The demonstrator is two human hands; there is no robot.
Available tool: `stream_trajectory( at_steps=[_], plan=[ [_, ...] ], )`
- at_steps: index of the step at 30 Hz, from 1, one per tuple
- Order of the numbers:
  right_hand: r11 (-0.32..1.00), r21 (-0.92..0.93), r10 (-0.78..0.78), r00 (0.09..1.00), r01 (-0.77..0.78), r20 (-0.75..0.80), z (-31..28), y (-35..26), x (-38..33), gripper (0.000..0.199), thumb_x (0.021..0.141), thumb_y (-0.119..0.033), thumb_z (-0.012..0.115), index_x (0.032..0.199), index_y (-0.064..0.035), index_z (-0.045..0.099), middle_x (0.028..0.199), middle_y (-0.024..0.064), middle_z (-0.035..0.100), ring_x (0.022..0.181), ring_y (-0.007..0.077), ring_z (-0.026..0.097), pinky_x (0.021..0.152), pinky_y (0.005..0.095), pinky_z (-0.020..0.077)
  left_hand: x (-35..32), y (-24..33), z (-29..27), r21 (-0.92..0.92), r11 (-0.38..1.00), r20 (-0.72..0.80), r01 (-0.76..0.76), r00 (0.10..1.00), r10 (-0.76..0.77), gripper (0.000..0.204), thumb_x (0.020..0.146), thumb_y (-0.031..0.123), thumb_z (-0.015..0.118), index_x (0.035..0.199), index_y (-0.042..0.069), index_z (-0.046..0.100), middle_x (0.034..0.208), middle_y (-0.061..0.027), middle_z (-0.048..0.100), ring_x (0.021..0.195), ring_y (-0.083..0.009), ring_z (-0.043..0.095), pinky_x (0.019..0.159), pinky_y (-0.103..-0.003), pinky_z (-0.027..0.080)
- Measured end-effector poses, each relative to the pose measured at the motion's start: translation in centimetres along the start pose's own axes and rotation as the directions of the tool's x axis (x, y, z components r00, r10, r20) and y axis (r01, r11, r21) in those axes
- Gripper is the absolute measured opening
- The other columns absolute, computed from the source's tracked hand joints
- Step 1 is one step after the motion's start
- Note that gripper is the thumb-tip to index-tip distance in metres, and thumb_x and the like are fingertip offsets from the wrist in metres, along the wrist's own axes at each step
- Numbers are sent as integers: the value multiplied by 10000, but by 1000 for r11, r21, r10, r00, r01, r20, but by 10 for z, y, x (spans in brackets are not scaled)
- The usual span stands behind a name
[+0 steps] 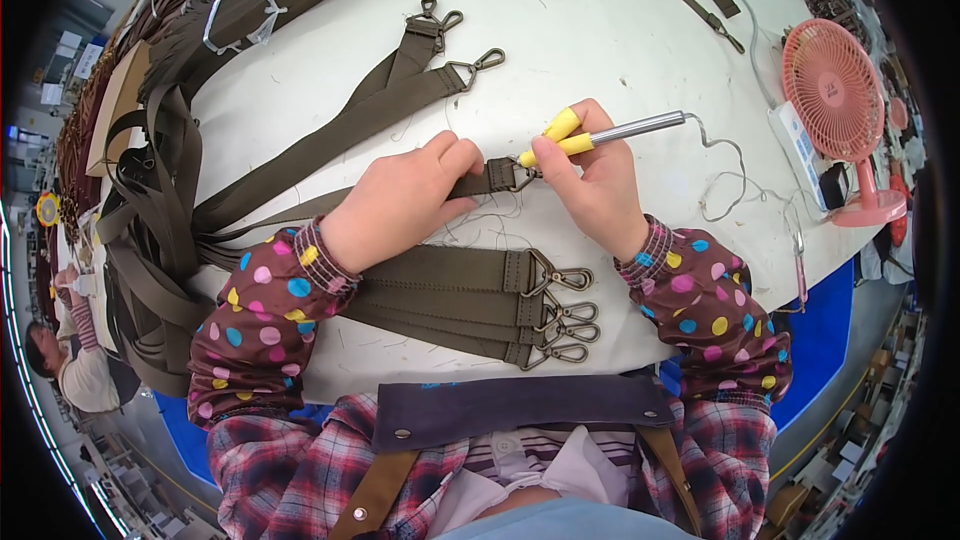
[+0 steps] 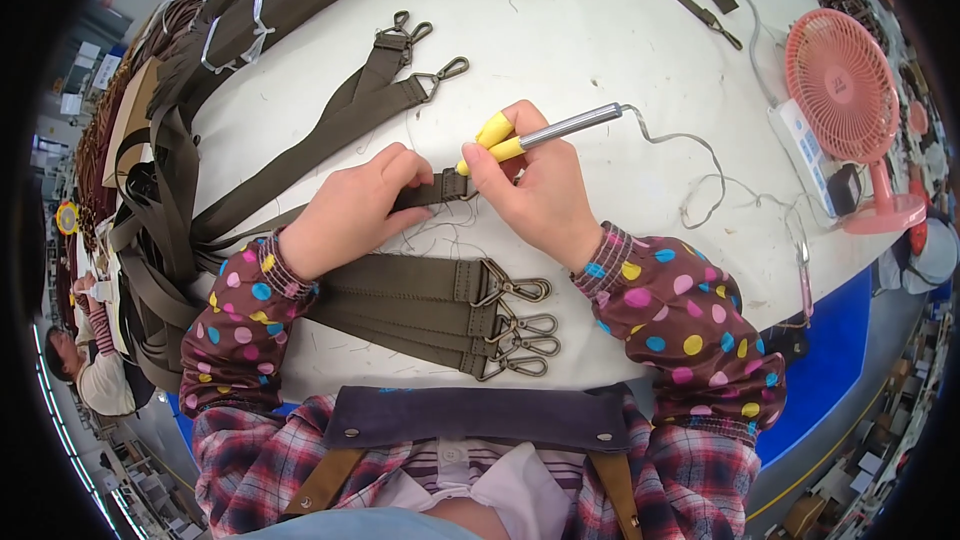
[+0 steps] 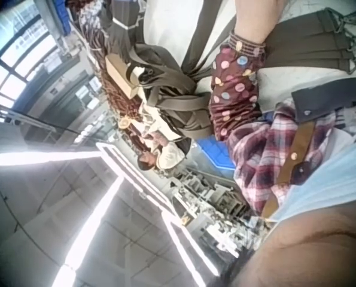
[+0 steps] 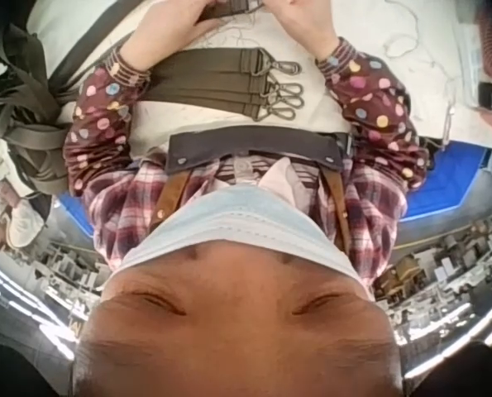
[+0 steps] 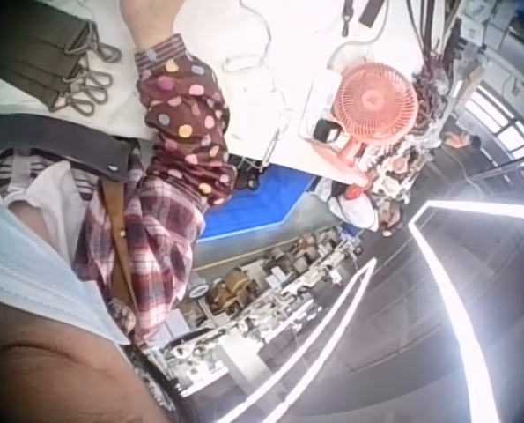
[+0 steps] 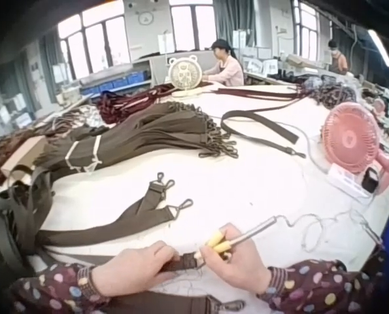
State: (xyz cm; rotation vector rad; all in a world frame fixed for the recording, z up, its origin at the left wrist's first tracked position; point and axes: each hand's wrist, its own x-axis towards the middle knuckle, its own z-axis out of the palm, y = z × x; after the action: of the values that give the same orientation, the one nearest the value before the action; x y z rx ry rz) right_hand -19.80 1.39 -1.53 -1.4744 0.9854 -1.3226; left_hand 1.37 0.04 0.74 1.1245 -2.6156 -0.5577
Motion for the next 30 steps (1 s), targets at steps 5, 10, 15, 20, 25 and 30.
stream_trajectory(
  at_steps=[5, 10, 15, 20, 25, 30],
  plan=[
    [990, -7, 137, 986, -137, 90, 0, 8, -5, 164, 879, -113, 607, 881, -25, 469, 741, 33, 603, 639, 56, 579, 553, 201, 459, 12, -5, -8, -179, 982, 147, 61, 988, -35, 333, 773, 169, 719, 1035, 104, 525, 872, -46, 541, 659, -175, 564, 598, -302, 464],
    [982, -123, 158, 978, -141, 139, 0, 7, -7, 186, 867, -123, 618, 874, -20, 464, 701, 37, 600, 600, 58, 567, 526, 209, 444, 14, -11, -2, -201, 978, 194, 53, 981, -13, 218, 800, 171, 688, 920, 69, 537, 804, -55, 567, 704, -212, 578, 625, -321, 463],
    [979, -167, 142, 980, -118, 136, 2, 10, -8, 204, 852, -134, 634, 862, -25, 462, 646, 33, 583, 541, 65, 540, 487, 224, 415, 11, -16, 2, -529, 801, 265, 280, 951, -158, 135, 882, 105, 617, 910, 37, 504, 848, -25, 571, 683, -73, 532, 577, -224, 459],
    [973, -218, 109, 984, -76, 142, 2, 15, -10, 213, 845, -141, 638, 860, -25, 459, 625, 47, 566, 515, 96, 536, 477, 242, 412, 7, -14, 6, -742, 564, 315, 362, 931, -183, 118, 945, 99, 526, 926, 23, 437, 923, -48, 587, 754, -62, 565, 626, -194, 509],
    [972, -224, 98, 985, -65, 139, 3, 18, -9, 215, 841, -141, 639, 856, -27, 458, 624, 59, 565, 508, 122, 546, 472, 256, 415, 8, -16, 9, -752, 546, 316, 368, 929, -191, 121, 951, 89, 506, 924, 27, 406, 962, -87, 600, 795, -81, 595, 637, -207, 520],
    [964, -263, 93, 984, -50, 150, 3, 11, -8, 222, 840, -149, 642, 858, -26, 458, 635, 66, 578, 523, 132, 567, 481, 261, 431, 8, -12, 5, -760, 544, 301, 354, 935, -187, 124, 950, 91, 511, 915, 31, 409, 949, -82, 605, 788, -82, 596, 635, -205, 515]
  ],
)
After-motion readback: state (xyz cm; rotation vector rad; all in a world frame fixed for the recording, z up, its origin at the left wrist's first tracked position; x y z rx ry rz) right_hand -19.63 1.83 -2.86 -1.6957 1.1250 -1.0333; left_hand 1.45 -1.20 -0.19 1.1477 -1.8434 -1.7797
